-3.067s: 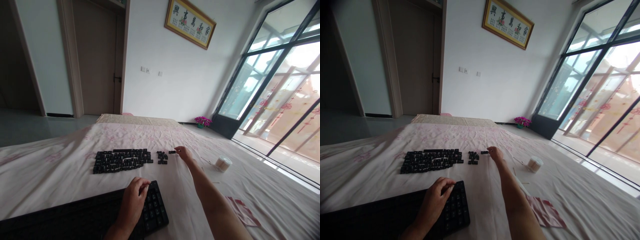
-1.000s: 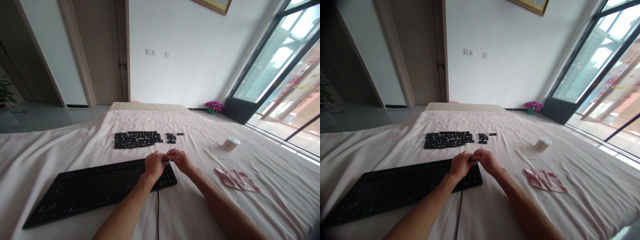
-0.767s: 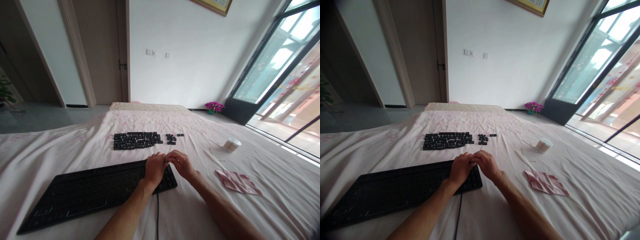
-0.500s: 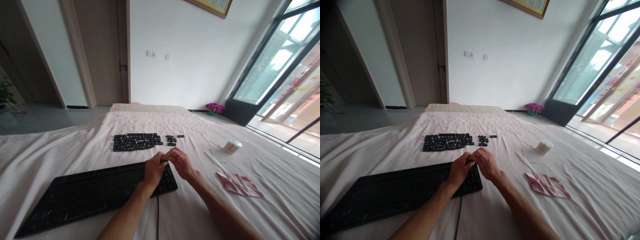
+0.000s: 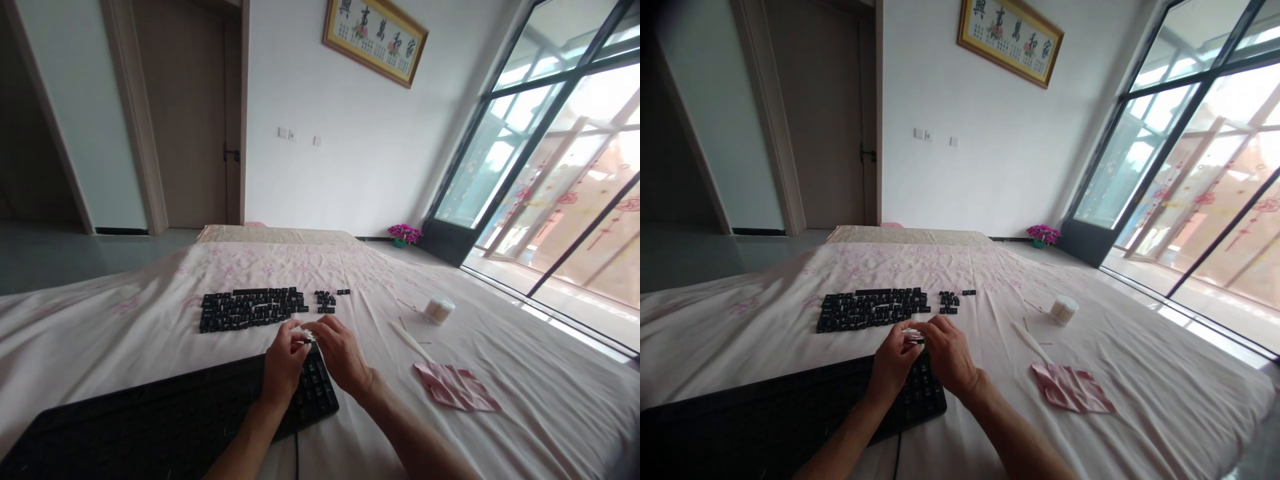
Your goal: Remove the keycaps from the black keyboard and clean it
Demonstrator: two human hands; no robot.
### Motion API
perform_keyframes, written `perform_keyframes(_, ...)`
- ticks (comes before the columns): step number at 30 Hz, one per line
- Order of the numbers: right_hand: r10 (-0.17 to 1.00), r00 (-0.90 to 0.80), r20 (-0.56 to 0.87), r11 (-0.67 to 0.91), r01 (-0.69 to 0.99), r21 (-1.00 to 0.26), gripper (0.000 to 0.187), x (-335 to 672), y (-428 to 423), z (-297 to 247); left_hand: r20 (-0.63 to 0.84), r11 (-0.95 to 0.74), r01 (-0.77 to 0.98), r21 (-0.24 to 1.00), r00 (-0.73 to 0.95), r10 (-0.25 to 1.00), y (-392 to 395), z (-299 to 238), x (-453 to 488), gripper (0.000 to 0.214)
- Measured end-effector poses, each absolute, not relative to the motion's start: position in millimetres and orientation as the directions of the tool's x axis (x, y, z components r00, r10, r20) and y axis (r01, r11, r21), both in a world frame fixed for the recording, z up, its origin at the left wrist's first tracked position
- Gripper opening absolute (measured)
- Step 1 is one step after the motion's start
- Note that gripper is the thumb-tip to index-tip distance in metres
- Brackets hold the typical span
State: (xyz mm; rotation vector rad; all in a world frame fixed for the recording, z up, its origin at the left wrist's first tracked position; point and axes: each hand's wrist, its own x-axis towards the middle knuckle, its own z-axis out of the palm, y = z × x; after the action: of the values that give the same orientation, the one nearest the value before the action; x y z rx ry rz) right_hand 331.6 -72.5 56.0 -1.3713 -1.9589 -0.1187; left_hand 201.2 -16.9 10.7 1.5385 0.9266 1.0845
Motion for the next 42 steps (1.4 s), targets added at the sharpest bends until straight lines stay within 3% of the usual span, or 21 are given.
perform_keyframes(4, 0.876, -0.028, 0.482, 0.276, 0.848, -0.452, 0.017, 336.8, -67.0, 48.6, 0.191, -0.169, -0.094, 0.981, 0.332, 0.924, -14.6, 3.7, 203.7, 0.049)
perform_keyframes(9, 0.898, -0.081, 0.432, 0.3, 0.831, -0.468, 0.014, 342.3, -64.8, 40.5, 0.2, -0.181, -0.086, 0.98, 0.346, 0.917, -11.5, -3.3, 203.7, 0.053)
perform_keyframes(12, 0.893, 0.001, 0.449, 0.255, 0.822, -0.509, 0.015, 367.9, -49.0, 38.0, 0.211, -0.212, -0.034, 0.977, 0.338, 0.917, -11.6, -4.7, 204.2, 0.053)
perform_keyframes(15, 0.882, 0.263, 0.39, -0.003, 0.831, -0.556, 0.022, 419.7, -20.0, 40.9, 0.245, -0.278, 0.057, 0.959, 0.326, 0.913, -13.5, -4.3, 205.2, 0.049)
perform_keyframes(17, 0.838, 0.456, 0.298, -0.297, 0.841, -0.452, 0.024, 459.5, -0.9, 45.0, 0.272, -0.318, 0.101, 0.943, 0.323, 0.907, -14.9, -3.4, 205.6, 0.045)
perform_keyframes(21, 0.8, 0.553, 0.231, -0.447, 0.808, -0.384, 0.024, 518.9, 22.3, 47.1, 0.285, -0.348, 0.158, 0.924, 0.323, 0.902, -16.6, -0.5, 205.6, 0.038)
perform_keyframes(31, 0.803, 0.582, 0.132, -0.526, 0.795, -0.301, 0.026, 557.7, 45.5, 20.4, 0.293, -0.378, 0.192, 0.906, 0.361, 0.885, -16.9, -2.4, 206.7, 0.029)
perform_keyframes(42, 0.801, 0.576, 0.16, -0.513, 0.8, -0.312, 0.03, 560.1, 47.4, 18.8, 0.314, -0.392, 0.181, 0.902, 0.349, 0.883, -15.0, -4.5, 206.5, 0.027)
